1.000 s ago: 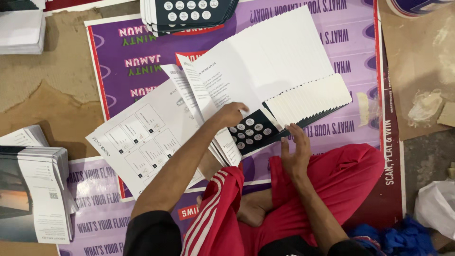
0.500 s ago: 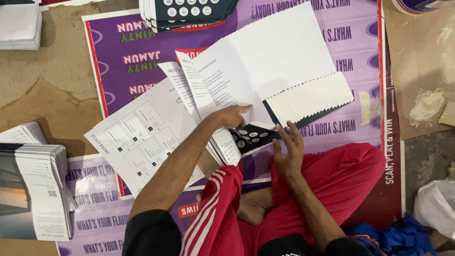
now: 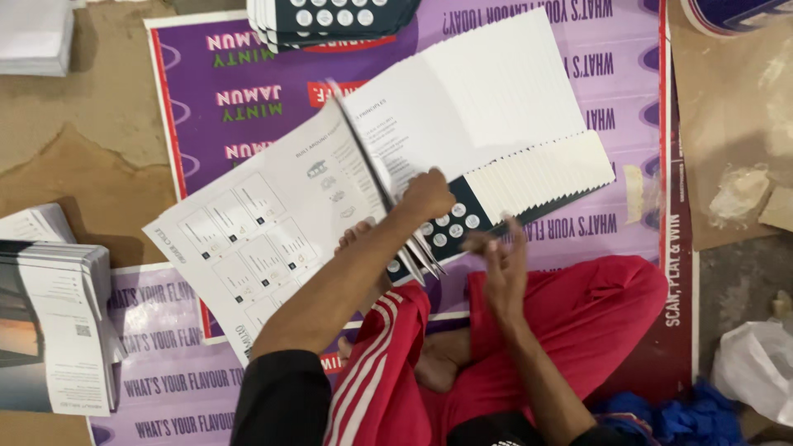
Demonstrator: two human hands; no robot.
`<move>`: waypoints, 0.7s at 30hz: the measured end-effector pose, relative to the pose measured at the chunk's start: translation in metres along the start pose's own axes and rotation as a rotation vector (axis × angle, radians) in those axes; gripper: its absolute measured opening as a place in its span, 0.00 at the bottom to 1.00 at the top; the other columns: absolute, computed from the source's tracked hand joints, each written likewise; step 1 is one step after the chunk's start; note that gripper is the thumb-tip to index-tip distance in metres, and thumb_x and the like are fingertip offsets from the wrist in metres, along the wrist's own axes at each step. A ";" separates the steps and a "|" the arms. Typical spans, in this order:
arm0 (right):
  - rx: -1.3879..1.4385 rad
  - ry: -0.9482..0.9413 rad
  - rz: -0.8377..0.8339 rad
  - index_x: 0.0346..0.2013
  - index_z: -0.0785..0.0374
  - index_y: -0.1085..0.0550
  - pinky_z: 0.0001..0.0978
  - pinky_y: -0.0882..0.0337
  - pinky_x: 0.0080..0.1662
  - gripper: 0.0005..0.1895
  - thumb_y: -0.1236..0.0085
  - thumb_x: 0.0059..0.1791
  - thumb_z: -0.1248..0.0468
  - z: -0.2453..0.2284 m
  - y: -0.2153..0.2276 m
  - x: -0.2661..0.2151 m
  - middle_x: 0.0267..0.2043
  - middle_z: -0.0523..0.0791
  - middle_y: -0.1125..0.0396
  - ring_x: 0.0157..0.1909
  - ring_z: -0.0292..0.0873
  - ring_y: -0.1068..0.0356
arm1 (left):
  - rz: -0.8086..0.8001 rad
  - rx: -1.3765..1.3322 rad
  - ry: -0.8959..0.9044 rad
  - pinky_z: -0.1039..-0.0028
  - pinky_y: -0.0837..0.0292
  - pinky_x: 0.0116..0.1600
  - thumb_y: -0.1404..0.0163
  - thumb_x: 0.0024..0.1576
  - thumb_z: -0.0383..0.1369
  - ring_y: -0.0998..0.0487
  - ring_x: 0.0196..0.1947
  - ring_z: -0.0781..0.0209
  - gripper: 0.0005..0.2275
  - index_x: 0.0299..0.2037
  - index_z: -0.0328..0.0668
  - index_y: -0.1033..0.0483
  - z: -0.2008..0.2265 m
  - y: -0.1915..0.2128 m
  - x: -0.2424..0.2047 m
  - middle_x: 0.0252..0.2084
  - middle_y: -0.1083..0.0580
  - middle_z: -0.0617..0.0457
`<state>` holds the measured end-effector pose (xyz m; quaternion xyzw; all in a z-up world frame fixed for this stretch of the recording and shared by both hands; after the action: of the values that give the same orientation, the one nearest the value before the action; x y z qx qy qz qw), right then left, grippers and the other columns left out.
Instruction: The person sits on the floor and applies glue to the spine of a booklet using a small block. They press the glued spine against a larger stack of booklets to adhere it, repeating this process for multiple units. The person occasionally wipes the glue block with a cloth.
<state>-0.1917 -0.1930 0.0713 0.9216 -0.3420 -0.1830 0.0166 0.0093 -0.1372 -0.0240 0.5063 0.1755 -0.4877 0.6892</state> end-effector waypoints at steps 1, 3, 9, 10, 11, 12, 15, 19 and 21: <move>-0.163 0.043 0.069 0.73 0.61 0.45 0.40 0.20 0.49 0.27 0.55 0.59 0.69 0.003 0.017 0.011 0.53 0.54 0.26 0.48 0.47 0.23 | -0.021 0.034 -0.025 0.54 0.31 0.63 0.47 0.54 0.34 0.26 0.57 0.32 0.19 0.51 0.27 0.24 -0.008 -0.009 0.009 0.56 0.27 0.25; -0.367 0.143 0.157 0.69 0.63 0.40 0.40 0.22 0.49 0.25 0.51 0.57 0.70 0.009 0.035 0.013 0.60 0.53 0.28 0.54 0.49 0.25 | 0.024 0.001 -0.075 0.53 0.32 0.62 0.47 0.54 0.35 0.26 0.56 0.31 0.18 0.50 0.29 0.22 -0.020 -0.022 0.015 0.55 0.28 0.25; -0.449 0.240 0.183 0.63 0.67 0.32 0.38 0.23 0.49 0.23 0.45 0.52 0.71 0.011 0.039 0.019 0.61 0.55 0.31 0.58 0.52 0.28 | 0.005 0.016 -0.127 0.53 0.27 0.61 0.52 0.56 0.37 0.21 0.53 0.38 0.14 0.39 0.35 0.16 -0.028 -0.028 0.027 0.47 0.20 0.33; -0.447 0.224 0.188 0.63 0.66 0.32 0.38 0.23 0.49 0.22 0.45 0.52 0.71 0.012 0.038 0.018 0.60 0.55 0.31 0.57 0.51 0.27 | 0.030 0.033 -0.158 0.52 0.30 0.61 0.52 0.56 0.38 0.23 0.53 0.38 0.14 0.37 0.37 0.16 -0.027 -0.029 0.027 0.45 0.20 0.35; -0.445 0.208 0.193 0.62 0.65 0.31 0.38 0.23 0.49 0.22 0.44 0.52 0.71 0.013 0.038 0.017 0.59 0.54 0.31 0.56 0.50 0.26 | 0.056 0.050 -0.190 0.52 0.32 0.61 0.51 0.57 0.39 0.25 0.53 0.38 0.13 0.35 0.39 0.15 -0.026 -0.030 0.026 0.44 0.20 0.37; -0.449 0.211 0.197 0.63 0.64 0.31 0.38 0.23 0.49 0.22 0.44 0.53 0.71 0.013 0.037 0.016 0.59 0.54 0.31 0.57 0.50 0.27 | 0.103 -0.045 -0.193 0.53 0.31 0.60 0.48 0.54 0.38 0.24 0.53 0.38 0.12 0.41 0.39 0.19 -0.028 -0.028 0.026 0.45 0.21 0.36; -0.443 0.234 0.210 0.63 0.64 0.31 0.38 0.23 0.50 0.22 0.44 0.53 0.71 0.011 0.037 0.017 0.60 0.53 0.31 0.58 0.50 0.28 | 0.116 -0.138 -0.183 0.55 0.30 0.59 0.45 0.52 0.38 0.23 0.52 0.42 0.16 0.48 0.42 0.22 -0.030 -0.022 0.025 0.48 0.21 0.38; -0.425 0.272 0.218 0.63 0.64 0.31 0.38 0.23 0.50 0.22 0.44 0.53 0.71 0.011 0.039 0.017 0.61 0.54 0.32 0.59 0.51 0.28 | 0.139 -0.053 -0.188 0.57 0.35 0.63 0.46 0.53 0.35 0.25 0.54 0.43 0.13 0.48 0.43 0.19 -0.027 -0.018 0.015 0.50 0.23 0.39; -0.420 0.273 0.222 0.63 0.64 0.31 0.39 0.24 0.51 0.22 0.44 0.53 0.71 0.013 0.039 0.015 0.62 0.54 0.32 0.59 0.51 0.28 | 0.218 -0.088 -0.216 0.56 0.38 0.63 0.43 0.52 0.34 0.26 0.55 0.43 0.15 0.50 0.42 0.22 -0.027 -0.013 0.009 0.49 0.24 0.38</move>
<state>-0.2099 -0.2314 0.0601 0.8709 -0.3901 -0.1212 0.2733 0.0096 -0.1187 -0.0491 0.4364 0.0655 -0.4535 0.7743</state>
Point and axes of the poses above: each hand's wrist, its own x-axis towards the middle knuckle, its own y-axis out of the back of the hand, z = x × y, the point moved 6 cm from there along x, towards the middle knuckle
